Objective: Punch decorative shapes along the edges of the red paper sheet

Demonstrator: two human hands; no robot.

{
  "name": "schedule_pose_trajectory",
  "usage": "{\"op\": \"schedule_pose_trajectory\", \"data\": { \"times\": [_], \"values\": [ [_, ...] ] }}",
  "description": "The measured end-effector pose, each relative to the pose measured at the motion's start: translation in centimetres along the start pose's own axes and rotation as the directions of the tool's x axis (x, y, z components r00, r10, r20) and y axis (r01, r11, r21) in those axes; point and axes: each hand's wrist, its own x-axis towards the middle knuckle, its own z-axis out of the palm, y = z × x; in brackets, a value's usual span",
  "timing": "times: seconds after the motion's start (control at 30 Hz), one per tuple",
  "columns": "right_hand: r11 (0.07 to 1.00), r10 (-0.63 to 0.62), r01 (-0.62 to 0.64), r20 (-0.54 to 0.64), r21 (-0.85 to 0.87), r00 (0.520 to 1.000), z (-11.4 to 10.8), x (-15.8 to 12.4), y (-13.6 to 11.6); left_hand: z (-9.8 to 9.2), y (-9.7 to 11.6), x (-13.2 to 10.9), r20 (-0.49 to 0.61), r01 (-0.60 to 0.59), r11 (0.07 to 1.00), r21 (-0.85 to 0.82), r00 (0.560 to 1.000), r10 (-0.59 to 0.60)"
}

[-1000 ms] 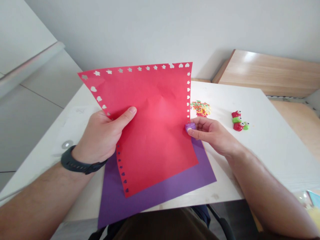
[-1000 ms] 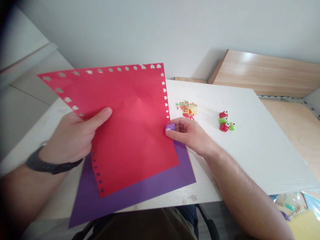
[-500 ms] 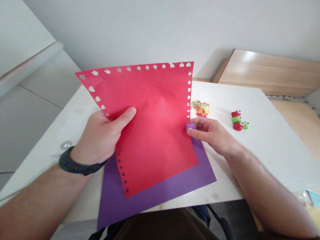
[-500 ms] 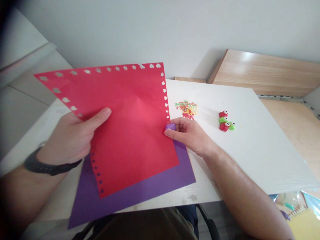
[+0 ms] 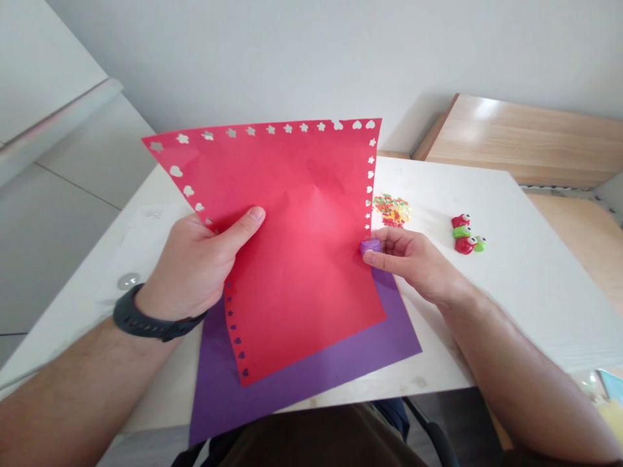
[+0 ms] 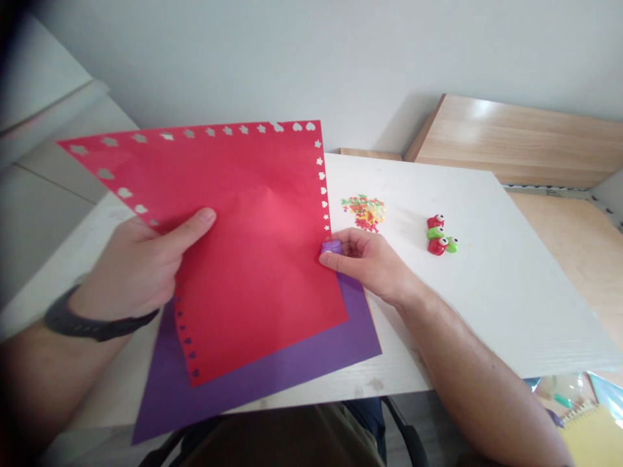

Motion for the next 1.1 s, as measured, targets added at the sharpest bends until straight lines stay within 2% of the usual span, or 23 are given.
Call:
{"op": "schedule_pose_trajectory", "data": {
  "times": [0.43, 0.6, 1.1],
  "values": [
    [1.000, -0.003, 0.003, -0.007, -0.016, 1.000, -0.09, 0.00, 0.11, 0.31, -0.09, -0.01, -0.026, -0.033, 0.999, -0.027, 0.999, 0.032],
    [1.000, -0.001, 0.000, -0.009, -0.022, 1.000, 0.01, -0.01, -0.06, 0.20, -0.09, -0.01, -0.011, 0.001, 1.000, -0.030, 1.000, -0.002],
    [0.999, -0.031, 0.031, -0.002, -0.037, 1.000, -0.03, 0.07, 0.20, 0.26, -0.11, -0.07, 0.006, -0.009, 0.999, -0.046, 1.000, 0.010]
  ]
}}
